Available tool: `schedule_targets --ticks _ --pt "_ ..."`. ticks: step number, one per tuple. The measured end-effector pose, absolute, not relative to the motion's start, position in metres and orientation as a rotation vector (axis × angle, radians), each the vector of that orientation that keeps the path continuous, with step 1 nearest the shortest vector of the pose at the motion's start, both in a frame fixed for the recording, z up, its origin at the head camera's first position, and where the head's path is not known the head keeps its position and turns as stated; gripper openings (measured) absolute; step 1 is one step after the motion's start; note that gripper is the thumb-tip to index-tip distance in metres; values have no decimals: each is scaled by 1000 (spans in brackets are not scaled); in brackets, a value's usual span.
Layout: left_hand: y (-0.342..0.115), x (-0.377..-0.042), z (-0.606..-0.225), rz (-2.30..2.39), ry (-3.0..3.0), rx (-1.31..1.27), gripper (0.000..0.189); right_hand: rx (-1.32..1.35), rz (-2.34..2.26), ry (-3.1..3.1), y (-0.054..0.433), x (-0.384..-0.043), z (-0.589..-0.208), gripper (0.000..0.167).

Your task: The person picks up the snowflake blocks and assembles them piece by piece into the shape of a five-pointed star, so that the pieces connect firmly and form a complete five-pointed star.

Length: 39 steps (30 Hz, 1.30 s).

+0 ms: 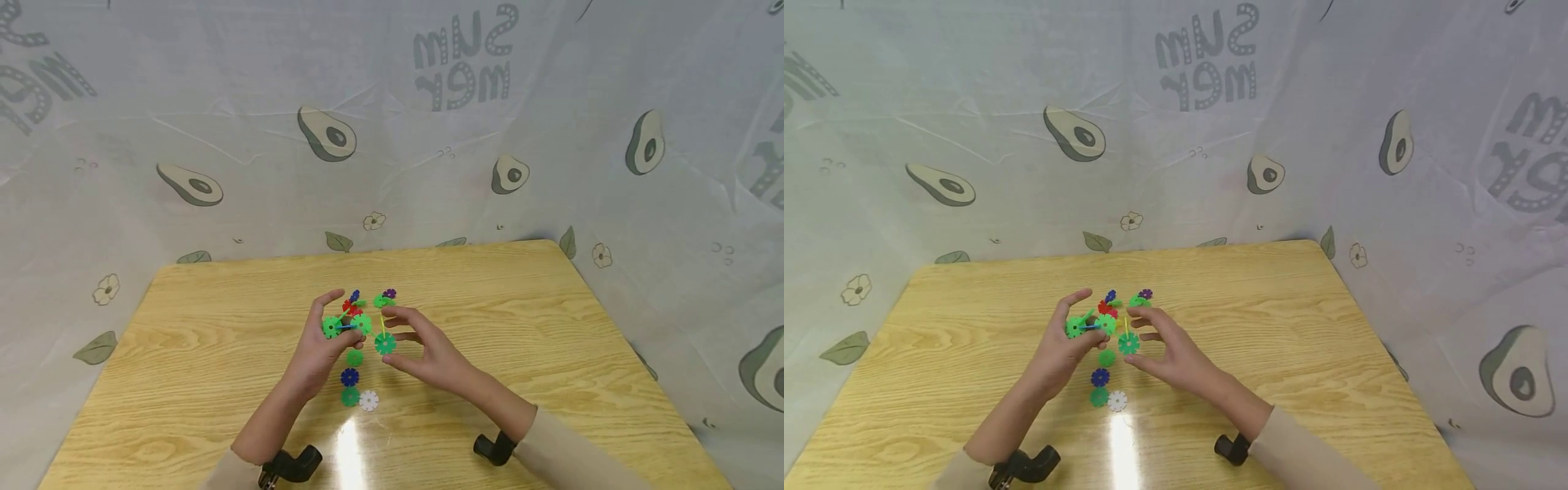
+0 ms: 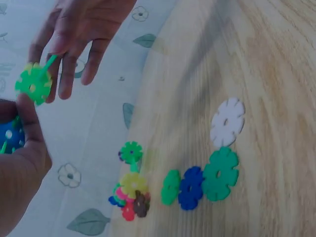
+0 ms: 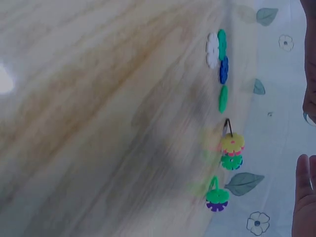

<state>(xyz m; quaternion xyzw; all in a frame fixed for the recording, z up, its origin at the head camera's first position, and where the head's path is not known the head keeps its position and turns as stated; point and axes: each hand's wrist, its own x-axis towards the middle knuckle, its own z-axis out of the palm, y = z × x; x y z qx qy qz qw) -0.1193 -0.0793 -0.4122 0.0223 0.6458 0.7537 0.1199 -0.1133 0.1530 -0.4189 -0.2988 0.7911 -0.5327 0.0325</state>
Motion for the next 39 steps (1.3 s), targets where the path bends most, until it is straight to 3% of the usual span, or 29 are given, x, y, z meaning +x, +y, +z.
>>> schedule_targets --ticks 5,14,23,31,39 --pt "-84 -120 -409 2191 1824 108 80 -1091 -1530 2469 155 -118 -416 65" --pt "-87 -117 -407 2228 1814 96 75 -1170 -1543 2544 151 -120 -418 60" --pt "-61 -100 -421 2497 1659 41 51 -1134 -1662 2666 143 -122 -424 60" --pt "-46 -97 -419 2527 1707 1 48 -1100 -1682 2714 136 -118 -425 62" --pt "-43 -101 -414 2536 1681 -29 32 -1096 -1629 2755 133 -119 -422 60"
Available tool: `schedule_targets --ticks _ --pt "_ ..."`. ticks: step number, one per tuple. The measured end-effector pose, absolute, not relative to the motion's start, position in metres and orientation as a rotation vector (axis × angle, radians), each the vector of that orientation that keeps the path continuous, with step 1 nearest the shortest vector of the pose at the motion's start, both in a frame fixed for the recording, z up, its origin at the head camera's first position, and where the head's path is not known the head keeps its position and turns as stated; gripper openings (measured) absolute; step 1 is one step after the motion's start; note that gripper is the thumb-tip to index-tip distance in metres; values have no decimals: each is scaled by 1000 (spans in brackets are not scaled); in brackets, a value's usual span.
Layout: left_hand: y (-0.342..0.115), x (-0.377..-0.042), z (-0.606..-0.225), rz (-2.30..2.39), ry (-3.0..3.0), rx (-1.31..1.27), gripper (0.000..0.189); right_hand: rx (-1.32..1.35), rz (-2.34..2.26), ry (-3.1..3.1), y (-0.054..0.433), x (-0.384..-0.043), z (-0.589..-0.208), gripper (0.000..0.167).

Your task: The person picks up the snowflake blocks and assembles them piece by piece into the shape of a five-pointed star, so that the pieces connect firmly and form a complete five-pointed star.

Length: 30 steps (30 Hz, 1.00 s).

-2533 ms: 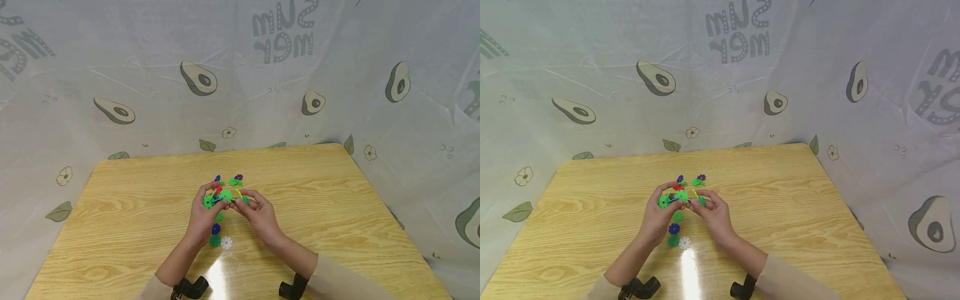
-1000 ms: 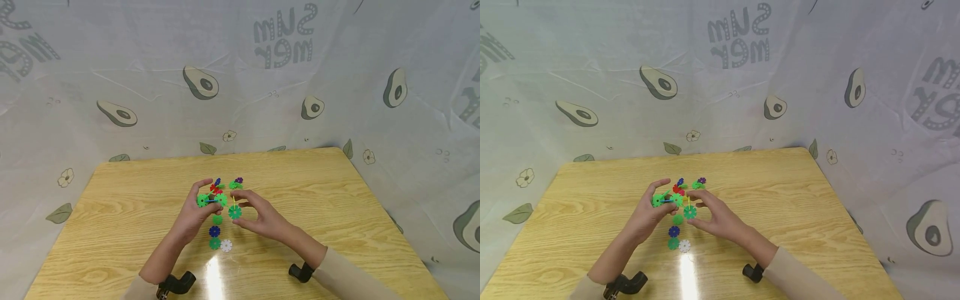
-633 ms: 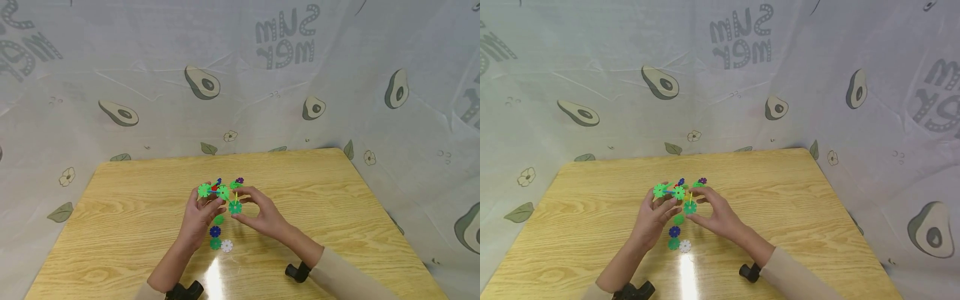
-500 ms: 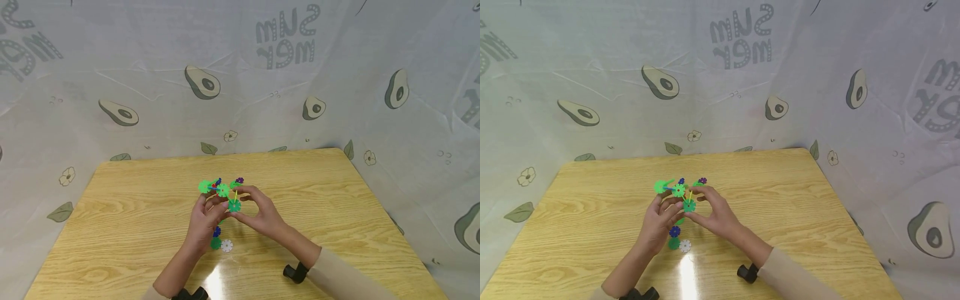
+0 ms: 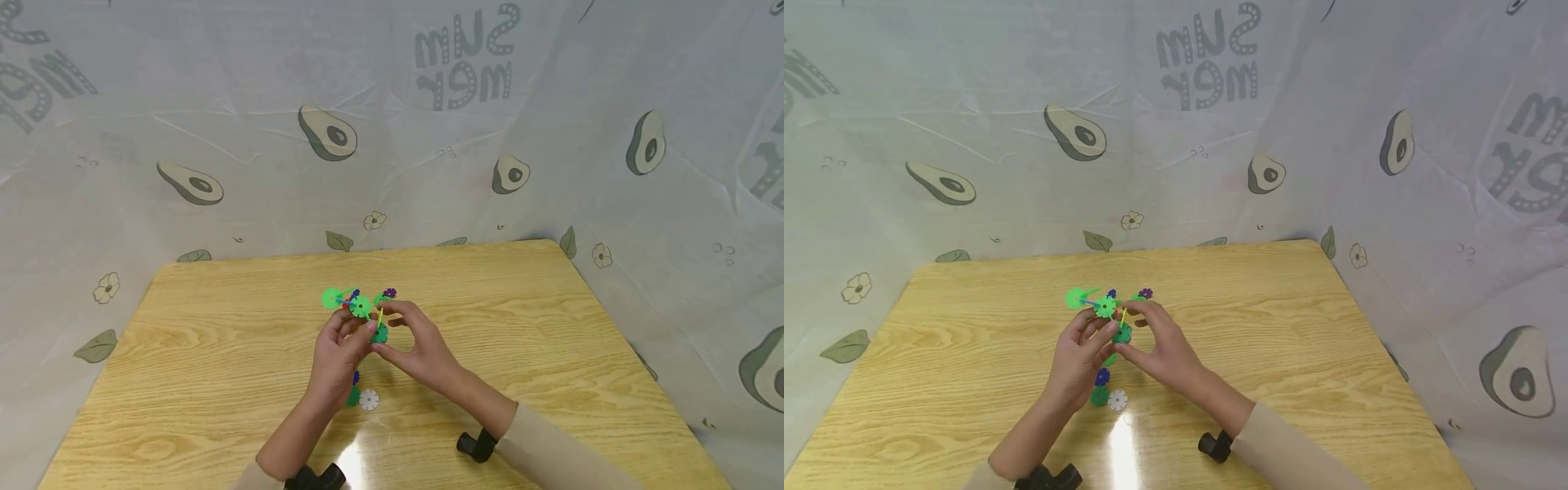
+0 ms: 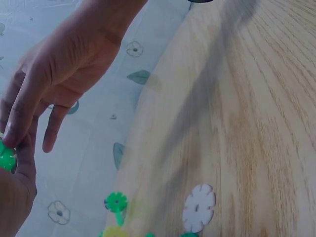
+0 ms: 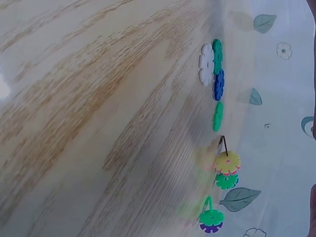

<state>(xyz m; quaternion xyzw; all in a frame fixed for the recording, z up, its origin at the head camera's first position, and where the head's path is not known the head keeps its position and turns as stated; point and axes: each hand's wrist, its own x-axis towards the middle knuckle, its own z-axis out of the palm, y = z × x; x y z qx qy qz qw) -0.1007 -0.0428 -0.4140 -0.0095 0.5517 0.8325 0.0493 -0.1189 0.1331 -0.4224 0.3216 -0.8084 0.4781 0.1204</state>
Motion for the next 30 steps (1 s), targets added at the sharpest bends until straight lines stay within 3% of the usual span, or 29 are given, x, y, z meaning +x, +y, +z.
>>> schedule_targets --ticks 8,12,16,20,30 --pt "-48 -105 -411 2537 1705 -59 20 911 1477 -2405 128 -118 -423 62" --pt "-58 -108 -410 2564 1721 -43 22 895 1501 -2479 131 -115 -431 48" --pt "-65 -110 -411 2573 1738 -60 17 1033 1368 -2758 137 -111 -444 37" --pt "-69 -112 -411 2555 1754 -58 12 1221 1189 -3019 140 -105 -457 43" --pt "-71 -110 -411 2522 1751 -27 18 1402 1105 -2886 138 -102 -474 32"
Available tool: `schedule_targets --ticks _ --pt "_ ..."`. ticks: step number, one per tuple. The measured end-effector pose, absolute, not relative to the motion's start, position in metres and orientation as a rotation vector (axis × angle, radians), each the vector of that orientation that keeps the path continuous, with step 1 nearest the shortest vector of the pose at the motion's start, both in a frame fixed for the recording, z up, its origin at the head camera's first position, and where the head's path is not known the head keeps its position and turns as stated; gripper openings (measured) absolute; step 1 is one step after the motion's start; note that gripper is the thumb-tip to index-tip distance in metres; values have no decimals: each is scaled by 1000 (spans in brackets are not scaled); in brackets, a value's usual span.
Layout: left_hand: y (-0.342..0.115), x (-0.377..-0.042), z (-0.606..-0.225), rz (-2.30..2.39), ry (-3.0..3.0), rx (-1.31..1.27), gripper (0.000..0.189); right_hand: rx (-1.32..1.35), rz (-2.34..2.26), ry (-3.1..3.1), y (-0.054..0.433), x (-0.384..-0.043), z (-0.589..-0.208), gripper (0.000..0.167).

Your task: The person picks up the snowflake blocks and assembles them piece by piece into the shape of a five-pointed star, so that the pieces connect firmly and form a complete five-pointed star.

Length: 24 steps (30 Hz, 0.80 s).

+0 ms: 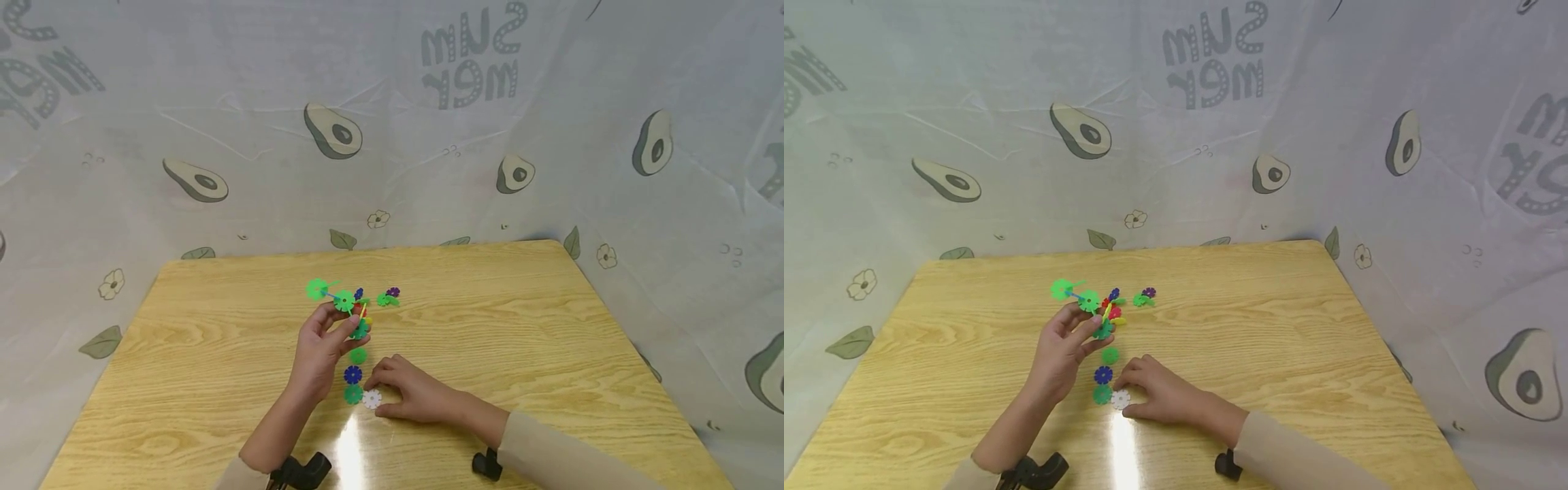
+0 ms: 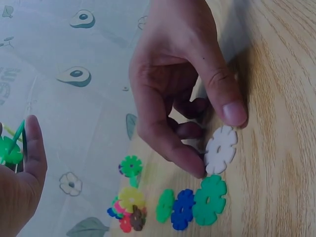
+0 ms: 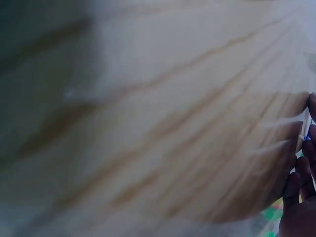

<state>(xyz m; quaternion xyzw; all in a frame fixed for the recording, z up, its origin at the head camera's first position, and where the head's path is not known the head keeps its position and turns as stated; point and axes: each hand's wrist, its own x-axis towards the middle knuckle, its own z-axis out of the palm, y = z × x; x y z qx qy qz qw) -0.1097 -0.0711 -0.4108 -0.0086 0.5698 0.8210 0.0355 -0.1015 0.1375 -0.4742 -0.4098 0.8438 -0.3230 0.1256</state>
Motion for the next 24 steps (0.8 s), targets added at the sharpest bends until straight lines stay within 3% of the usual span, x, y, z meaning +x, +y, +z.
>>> schedule_targets --ticks 12,24 --pt "-68 -109 -412 2522 1728 -21 17 -1069 -1014 2457 145 -102 -480 25" --pt "-68 -109 -418 2421 1727 79 24 -801 -1419 2588 167 -124 -443 27"
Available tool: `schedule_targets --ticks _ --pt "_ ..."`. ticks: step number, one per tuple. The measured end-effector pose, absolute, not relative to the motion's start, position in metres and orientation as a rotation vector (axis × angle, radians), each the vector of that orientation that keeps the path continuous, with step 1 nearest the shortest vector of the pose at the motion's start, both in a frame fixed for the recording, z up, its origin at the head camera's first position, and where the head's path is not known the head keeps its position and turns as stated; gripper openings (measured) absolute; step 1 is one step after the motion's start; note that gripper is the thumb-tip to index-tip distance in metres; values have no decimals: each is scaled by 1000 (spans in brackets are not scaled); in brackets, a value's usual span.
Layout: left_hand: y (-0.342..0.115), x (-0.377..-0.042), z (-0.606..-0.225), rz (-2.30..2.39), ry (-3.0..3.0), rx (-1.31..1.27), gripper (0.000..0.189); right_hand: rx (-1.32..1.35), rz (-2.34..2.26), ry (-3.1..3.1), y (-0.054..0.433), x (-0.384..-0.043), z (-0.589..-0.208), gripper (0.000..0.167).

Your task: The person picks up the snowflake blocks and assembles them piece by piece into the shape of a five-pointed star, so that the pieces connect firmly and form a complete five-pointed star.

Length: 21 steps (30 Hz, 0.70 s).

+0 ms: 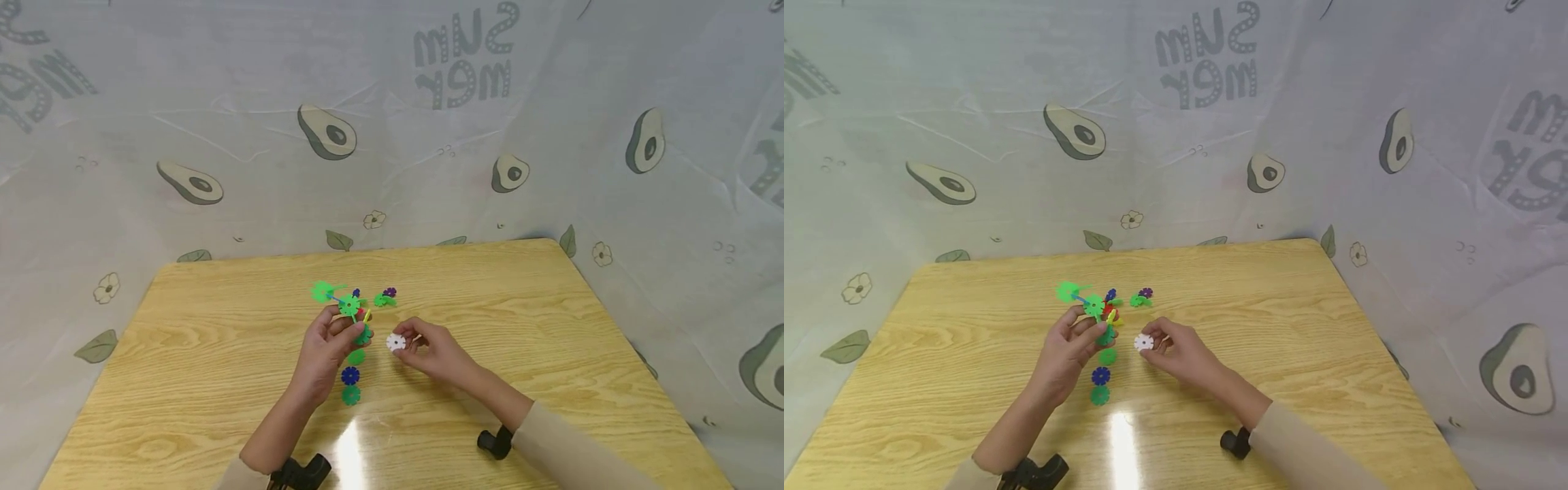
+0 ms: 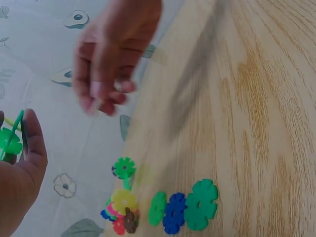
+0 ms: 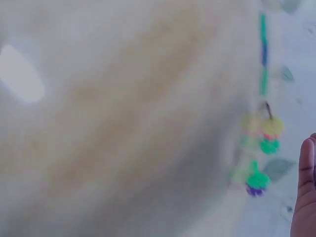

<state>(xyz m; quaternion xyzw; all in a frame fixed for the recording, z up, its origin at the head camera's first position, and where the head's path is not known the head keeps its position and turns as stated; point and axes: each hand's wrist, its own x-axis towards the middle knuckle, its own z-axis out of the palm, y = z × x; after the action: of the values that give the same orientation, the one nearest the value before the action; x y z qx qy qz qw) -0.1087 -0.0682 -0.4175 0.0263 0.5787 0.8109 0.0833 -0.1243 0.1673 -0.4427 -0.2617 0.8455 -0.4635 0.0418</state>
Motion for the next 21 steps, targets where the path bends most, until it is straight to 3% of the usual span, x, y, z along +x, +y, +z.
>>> schedule_targets --ticks 7,15,21 --pt "-70 -108 -420 2258 1766 203 25 -769 -1537 2649 175 -135 -418 27" --pt "-70 -110 -421 2114 1786 290 59 -850 -1511 2674 177 -136 -404 29" --pt "-69 -110 -421 2114 1765 319 54 -888 -1518 2672 175 -135 -401 29"
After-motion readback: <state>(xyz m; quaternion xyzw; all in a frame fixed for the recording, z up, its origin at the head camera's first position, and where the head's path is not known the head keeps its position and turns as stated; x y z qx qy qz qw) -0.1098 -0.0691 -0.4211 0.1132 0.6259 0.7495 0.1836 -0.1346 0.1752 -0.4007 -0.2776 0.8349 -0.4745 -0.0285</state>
